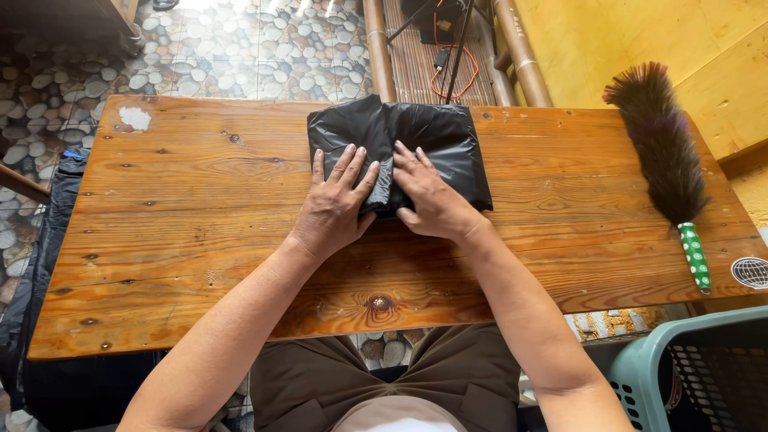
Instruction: The person folds a large black plastic sheet on a wooden table, smoothing it out and rolling it into a compact bundle. They then place the folded sheet into a black drawstring bag and secure it with a blue elastic band.
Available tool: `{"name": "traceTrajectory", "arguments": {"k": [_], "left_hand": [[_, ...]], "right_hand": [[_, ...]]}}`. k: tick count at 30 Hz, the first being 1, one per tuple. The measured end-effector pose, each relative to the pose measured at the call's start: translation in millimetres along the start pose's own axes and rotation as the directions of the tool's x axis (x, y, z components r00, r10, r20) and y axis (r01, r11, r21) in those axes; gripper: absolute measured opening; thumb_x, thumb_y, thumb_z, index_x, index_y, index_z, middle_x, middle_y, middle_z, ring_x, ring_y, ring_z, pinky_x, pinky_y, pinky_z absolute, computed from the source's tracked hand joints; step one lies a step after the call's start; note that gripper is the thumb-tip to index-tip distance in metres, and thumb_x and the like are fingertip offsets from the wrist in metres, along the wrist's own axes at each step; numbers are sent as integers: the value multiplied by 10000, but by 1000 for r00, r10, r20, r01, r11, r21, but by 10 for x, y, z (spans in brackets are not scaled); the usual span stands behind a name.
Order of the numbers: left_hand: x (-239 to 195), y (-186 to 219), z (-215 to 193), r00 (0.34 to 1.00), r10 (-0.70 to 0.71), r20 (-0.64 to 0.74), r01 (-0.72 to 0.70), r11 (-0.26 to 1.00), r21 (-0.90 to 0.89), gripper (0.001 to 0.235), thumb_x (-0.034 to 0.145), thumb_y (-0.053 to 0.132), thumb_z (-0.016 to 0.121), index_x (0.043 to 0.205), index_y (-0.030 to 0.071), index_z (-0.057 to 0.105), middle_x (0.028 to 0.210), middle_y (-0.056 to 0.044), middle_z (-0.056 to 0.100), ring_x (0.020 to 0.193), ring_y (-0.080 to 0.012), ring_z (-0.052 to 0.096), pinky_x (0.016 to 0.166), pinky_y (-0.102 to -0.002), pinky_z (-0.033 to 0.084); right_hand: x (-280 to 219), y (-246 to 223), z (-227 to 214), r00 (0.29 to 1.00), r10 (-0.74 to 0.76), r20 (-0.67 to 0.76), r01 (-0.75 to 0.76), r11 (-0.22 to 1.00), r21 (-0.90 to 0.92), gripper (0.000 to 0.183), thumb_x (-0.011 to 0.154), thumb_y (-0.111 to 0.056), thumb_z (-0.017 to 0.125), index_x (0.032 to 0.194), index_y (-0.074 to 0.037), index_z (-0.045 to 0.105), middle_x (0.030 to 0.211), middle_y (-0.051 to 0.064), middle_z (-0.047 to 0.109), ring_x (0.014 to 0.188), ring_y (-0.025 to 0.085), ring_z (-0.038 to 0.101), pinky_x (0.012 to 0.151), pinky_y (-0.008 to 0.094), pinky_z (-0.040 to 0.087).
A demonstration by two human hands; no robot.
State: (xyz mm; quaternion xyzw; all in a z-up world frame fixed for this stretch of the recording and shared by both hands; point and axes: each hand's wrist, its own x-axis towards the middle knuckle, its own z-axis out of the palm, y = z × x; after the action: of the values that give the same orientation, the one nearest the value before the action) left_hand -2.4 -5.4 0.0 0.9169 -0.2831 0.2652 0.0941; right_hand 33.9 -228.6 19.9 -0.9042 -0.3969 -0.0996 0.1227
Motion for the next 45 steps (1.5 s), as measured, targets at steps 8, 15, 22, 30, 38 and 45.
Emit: {"name": "traceTrajectory", "arguments": {"k": [8, 15, 22, 30, 38, 45], "left_hand": [[14, 20, -90, 1000, -9, 28, 10, 1000, -20, 820, 688, 509, 738, 1391, 99, 635, 1478, -196, 563, 1463, -333, 445, 1208, -674, 194], [148, -343, -87, 990, -80, 116, 118, 921, -371, 508, 1005, 498, 424, 1276, 169, 701, 1362, -63, 672, 1356, -209, 578, 1135, -445, 313], [195, -187, -148, 984, -155, 93, 177, 930, -321, 445, 812, 509, 664, 1120, 187, 684, 1516, -108, 504, 1482, -315, 359, 1174, -683, 141], [253, -221, -236, 948, -166, 272, 251, 914, -317, 833, 795, 500, 613, 1566, 254, 419, 1634, -149, 384, 1564, -332, 232, 1178, -732, 132], [189, -256, -88, 959, -151, 241, 199, 962, -186, 783, 856, 608, 491, 1566, 281, 456, 1625, -143, 404, 1558, -312, 259, 1204, -694, 30], [222, -236, -104, 957, -155, 246, 202, 963, -179, 799, 844, 601, 508, 1558, 244, 470, 1622, -164, 409, 1551, -330, 275, 1217, -666, 80]], "right_hand": [[37, -119, -82, 998, 69, 15, -70, 992, 109, 570, 1098, -451, 355, 1610, -204, 376, 1643, 123, 386, 1546, 285, 292, 1278, 495, 118], [61, -152, -84, 997, 74, -20, -74, 997, 12, 562, 1098, -498, 359, 1543, -181, 487, 1599, 109, 458, 1504, 250, 387, 1272, 483, 159], [247, 184, -142, 980, 185, -74, -188, 982, -36, 540, 1116, -401, 360, 1574, -127, 434, 1612, 143, 424, 1518, 324, 321, 1232, 551, 200], [273, 198, 100, 986, 169, -19, -169, 963, -209, 509, 1096, -406, 355, 1520, -183, 526, 1630, 89, 428, 1548, 321, 279, 1233, 618, 129], [214, 277, 152, 975, 216, 43, -219, 973, 72, 577, 1081, -395, 328, 1637, -238, 320, 1702, 44, 287, 1582, 280, 177, 1255, 598, 43], [273, 66, 71, 981, 191, 27, -189, 980, -70, 748, 1072, -632, 287, 1664, -181, 206, 1664, 205, 307, 1560, 386, 214, 1233, 658, 66]]}}
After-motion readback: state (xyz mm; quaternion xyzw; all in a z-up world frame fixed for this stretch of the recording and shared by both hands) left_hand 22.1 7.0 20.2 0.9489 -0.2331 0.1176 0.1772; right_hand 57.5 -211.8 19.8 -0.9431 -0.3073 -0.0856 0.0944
